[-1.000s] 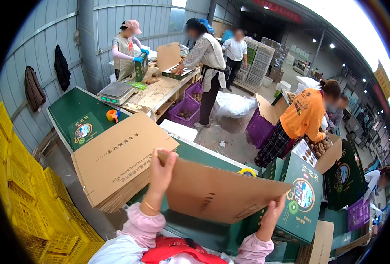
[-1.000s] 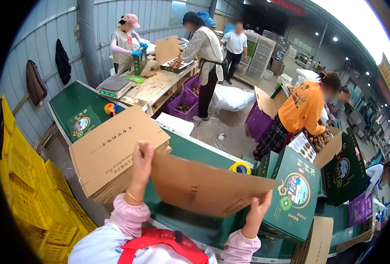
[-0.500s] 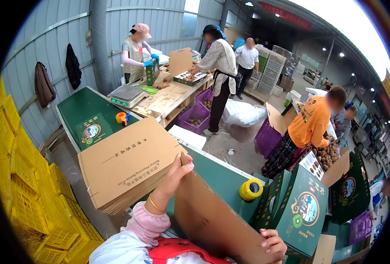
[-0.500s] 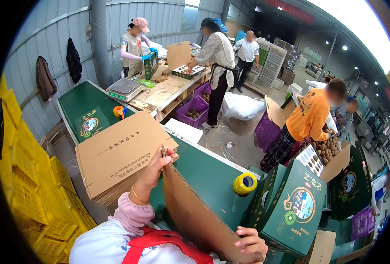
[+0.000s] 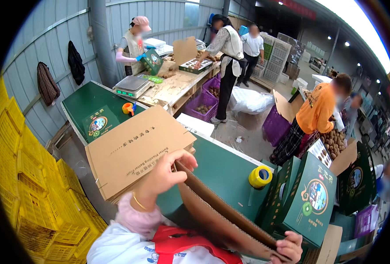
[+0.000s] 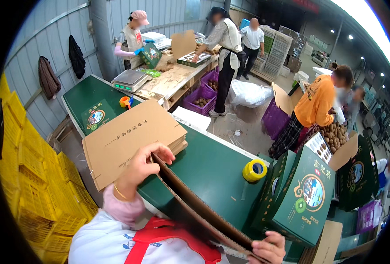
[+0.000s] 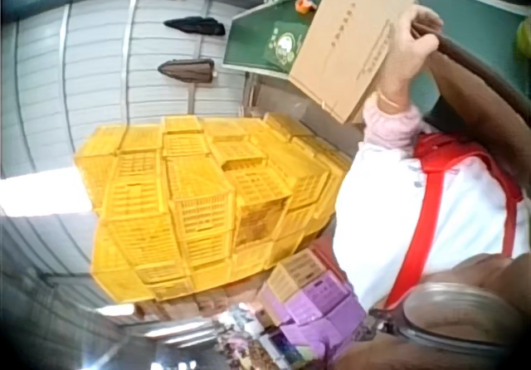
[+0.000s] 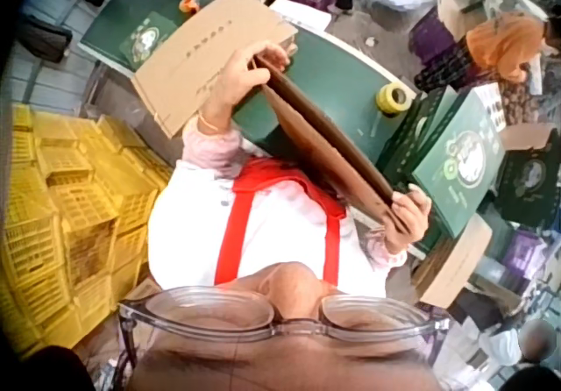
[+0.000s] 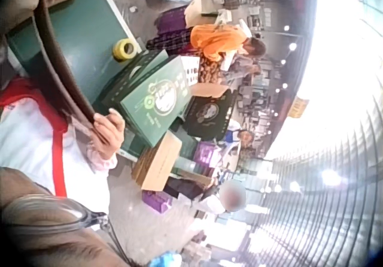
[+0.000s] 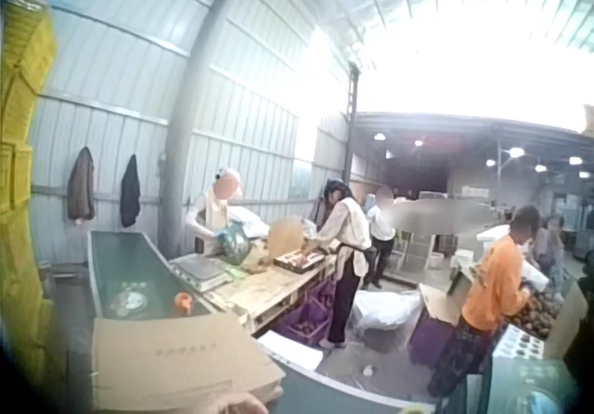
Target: The person assembles flat cardboard pieces into rectangular boxes on a green worktable. They fold the flaps, align edges, and secure the boxes with yellow tape. Other workers are visible in the background handling produce and packaging.
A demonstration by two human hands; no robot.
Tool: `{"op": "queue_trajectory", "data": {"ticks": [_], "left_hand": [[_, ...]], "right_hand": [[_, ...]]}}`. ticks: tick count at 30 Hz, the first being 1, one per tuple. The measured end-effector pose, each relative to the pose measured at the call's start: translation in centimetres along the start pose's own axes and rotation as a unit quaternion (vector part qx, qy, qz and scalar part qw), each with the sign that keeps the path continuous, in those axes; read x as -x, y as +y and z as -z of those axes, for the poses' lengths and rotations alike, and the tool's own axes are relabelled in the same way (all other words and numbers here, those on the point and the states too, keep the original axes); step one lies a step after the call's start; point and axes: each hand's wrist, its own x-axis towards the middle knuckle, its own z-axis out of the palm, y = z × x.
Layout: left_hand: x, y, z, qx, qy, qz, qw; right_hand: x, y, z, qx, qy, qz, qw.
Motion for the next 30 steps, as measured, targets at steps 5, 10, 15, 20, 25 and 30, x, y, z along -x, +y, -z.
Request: {"op": "queue_trajectory", "data": {"ticks": [5, 10, 15, 20, 25, 30], "left_hand": [[-2.3, 4.3, 5.5, -0.323, -0.418, 0.095, 0.844], [-1.3, 6.1, 1.6, -0.46, -0.344, 0.038, 0.818], [-4.0, 1.3, 5.1, -0.376, -0.154, -0.027, 0.913], [-8.9, -4.8, 8.6, -0.046, 0.168, -0.044, 0.984], [-11.7, -5.7, 6.9, 0.131, 0.221, -0.08, 0.963], [-8.6, -2.9, 3.9, -0.006, -0.061, -0.265, 0.962]], "right_hand": [[-4.5, -1.1, 2.3, 0.214, -0.219, 0.021, 0.952], [-6.3, 2.1, -2.3, 0.281, -0.046, -0.079, 0.955], [-0.9, 4.0, -4.2, 0.032, 0.16, 0.06, 0.985], [-3.7, 5.3, -11.8, -0.071, 0.178, 0.026, 0.981], [-7.2, 9.8, -14.2, -0.133, 0.21, 0.006, 0.969], [-8.6, 13.3, -11.2, -0.078, 0.128, -0.014, 0.989]]}}
